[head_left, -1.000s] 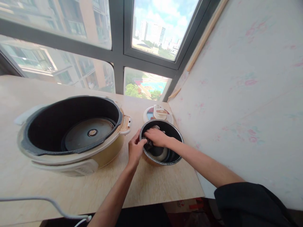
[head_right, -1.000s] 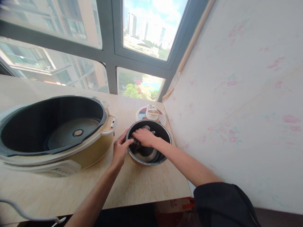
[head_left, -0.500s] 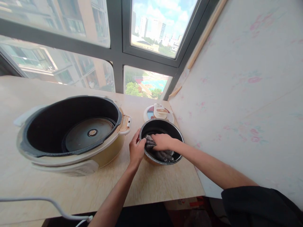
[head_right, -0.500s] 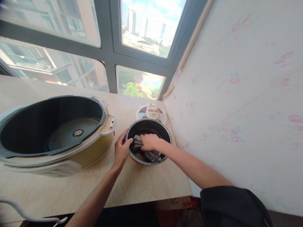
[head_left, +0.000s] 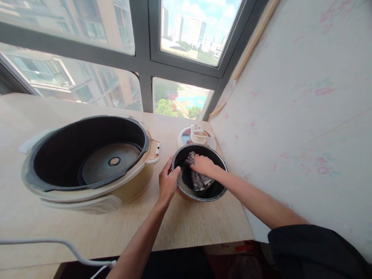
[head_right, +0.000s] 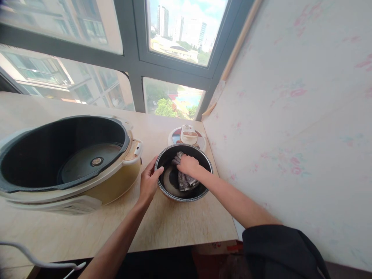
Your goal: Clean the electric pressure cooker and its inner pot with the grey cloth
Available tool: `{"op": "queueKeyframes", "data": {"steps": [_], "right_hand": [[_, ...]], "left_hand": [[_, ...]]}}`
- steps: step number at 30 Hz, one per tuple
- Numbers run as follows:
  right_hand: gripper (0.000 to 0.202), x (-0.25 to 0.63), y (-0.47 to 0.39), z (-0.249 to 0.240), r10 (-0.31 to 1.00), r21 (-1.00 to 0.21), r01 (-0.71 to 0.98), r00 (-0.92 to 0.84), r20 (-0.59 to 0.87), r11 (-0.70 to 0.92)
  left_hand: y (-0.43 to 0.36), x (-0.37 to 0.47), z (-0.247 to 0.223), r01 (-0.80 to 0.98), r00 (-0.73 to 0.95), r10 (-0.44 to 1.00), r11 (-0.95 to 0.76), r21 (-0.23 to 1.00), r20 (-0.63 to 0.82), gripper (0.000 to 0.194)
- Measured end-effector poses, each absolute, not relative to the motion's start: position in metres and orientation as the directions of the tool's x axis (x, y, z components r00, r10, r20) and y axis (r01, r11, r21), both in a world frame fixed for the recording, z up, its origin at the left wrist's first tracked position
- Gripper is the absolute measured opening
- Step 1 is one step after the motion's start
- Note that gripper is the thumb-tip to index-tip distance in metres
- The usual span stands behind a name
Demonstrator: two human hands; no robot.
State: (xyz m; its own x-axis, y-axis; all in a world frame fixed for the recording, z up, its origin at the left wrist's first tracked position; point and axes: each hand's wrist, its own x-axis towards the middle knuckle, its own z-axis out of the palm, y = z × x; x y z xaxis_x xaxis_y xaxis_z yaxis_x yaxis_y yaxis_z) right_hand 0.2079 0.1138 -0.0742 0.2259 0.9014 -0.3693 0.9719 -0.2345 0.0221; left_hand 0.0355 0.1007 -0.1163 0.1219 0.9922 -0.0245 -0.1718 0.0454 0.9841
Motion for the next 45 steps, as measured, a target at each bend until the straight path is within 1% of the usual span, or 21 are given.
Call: {"op": "queueKeyframes", "data": {"steps": [4, 7, 10, 12, 13, 14, 16, 18, 20, 22, 23, 26, 28, 31, 34, 40, 42, 45], "right_hand": [[0.045, 0.179, 0.123, -0.077, 0.924, -0.098, 0.994, 0.01, -0.382, -0.051], [0.04, 0.169, 0.118, -0.078, 0.891, -0.208, 0.974, -0.171, -0.42, 0.089], [0.044, 0.178, 0.107, -0.076, 0.787, -0.349, 0.921, -0.344, -0.512, 0.175], [0.044, 0.192, 0.1, -0.072, 0.68, -0.438, 0.883, -0.424, -0.598, 0.165], [0.043, 0.2, 0.098, -0.07, 0.626, -0.463, 0.875, -0.443, -0.642, 0.144], [0.044, 0.207, 0.097, -0.068, 0.579, -0.467, 0.877, -0.442, -0.685, 0.118], [0.046, 0.218, 0.096, -0.065, 0.519, -0.421, 0.902, -0.404, -0.753, 0.09], [0.052, 0.221, 0.097, -0.062, 0.527, -0.305, 0.945, -0.321, -0.787, 0.119], [0.059, 0.218, 0.098, -0.06, 0.601, -0.131, 0.976, -0.211, -0.771, 0.173], [0.059, 0.213, 0.098, -0.059, 0.694, 0.025, 0.981, -0.117, -0.711, 0.192], [0.056, 0.211, 0.099, -0.059, 0.741, 0.078, 0.981, -0.081, -0.667, 0.177], [0.044, 0.209, 0.101, -0.061, 0.859, 0.147, 0.985, -0.003, -0.511, 0.091], [0.043, 0.21, 0.103, -0.065, 0.913, 0.167, 0.986, 0.05, -0.406, 0.02], [0.045, 0.21, 0.111, -0.073, 0.943, 0.166, 0.985, 0.101, -0.317, -0.049], [0.046, 0.205, 0.119, -0.078, 0.948, 0.124, 0.992, 0.067, -0.311, -0.03], [0.043, 0.185, 0.127, -0.081, 0.911, -0.04, 0.982, -0.184, -0.369, 0.182], [0.046, 0.181, 0.125, -0.082, 0.871, -0.135, 0.956, -0.294, -0.395, 0.261], [0.051, 0.18, 0.117, -0.08, 0.769, -0.288, 0.893, -0.446, -0.458, 0.346]], "left_hand": [[0.099, 0.038, -0.114, -0.175, 0.097, 0.995, 0.051, 0.983, -0.035, 0.045], [0.097, 0.042, -0.113, -0.187, 0.052, 0.998, 0.054, 0.981, -0.045, 0.042], [0.096, 0.045, -0.112, -0.203, 0.021, 0.998, 0.056, 0.978, -0.053, 0.04], [0.095, 0.046, -0.11, -0.202, 0.017, 0.998, 0.055, 0.978, -0.052, 0.04], [0.095, 0.046, -0.11, -0.197, 0.018, 0.998, 0.055, 0.979, -0.052, 0.04], [0.095, 0.045, -0.109, -0.192, 0.022, 0.998, 0.056, 0.98, -0.053, 0.041], [0.095, 0.044, -0.107, -0.184, 0.037, 0.998, 0.058, 0.981, -0.052, 0.041], [0.096, 0.042, -0.107, -0.181, 0.062, 0.997, 0.058, 0.982, -0.048, 0.043], [0.098, 0.039, -0.108, -0.182, 0.09, 0.995, 0.065, 0.981, -0.049, 0.046], [0.101, 0.037, -0.109, -0.193, 0.121, 0.991, 0.074, 0.978, -0.051, 0.05], [0.102, 0.036, -0.11, -0.202, 0.136, 0.989, 0.079, 0.976, -0.052, 0.052], [0.104, 0.034, -0.112, -0.218, 0.165, 0.985, 0.091, 0.972, -0.055, 0.056], [0.104, 0.035, -0.112, -0.206, 0.16, 0.985, 0.093, 0.974, -0.06, 0.057], [0.103, 0.036, -0.111, -0.177, 0.147, 0.987, 0.085, 0.981, -0.059, 0.058], [0.102, 0.036, -0.112, -0.166, 0.134, 0.99, 0.075, 0.983, -0.053, 0.058], [0.098, 0.038, -0.116, -0.16, 0.077, 0.996, 0.058, 0.985, -0.046, 0.05], [0.097, 0.04, -0.116, -0.173, 0.054, 0.997, 0.059, 0.983, -0.05, 0.048], [0.094, 0.043, -0.117, -0.182, 0.005, 0.998, 0.06, 0.982, -0.06, 0.048]]}}
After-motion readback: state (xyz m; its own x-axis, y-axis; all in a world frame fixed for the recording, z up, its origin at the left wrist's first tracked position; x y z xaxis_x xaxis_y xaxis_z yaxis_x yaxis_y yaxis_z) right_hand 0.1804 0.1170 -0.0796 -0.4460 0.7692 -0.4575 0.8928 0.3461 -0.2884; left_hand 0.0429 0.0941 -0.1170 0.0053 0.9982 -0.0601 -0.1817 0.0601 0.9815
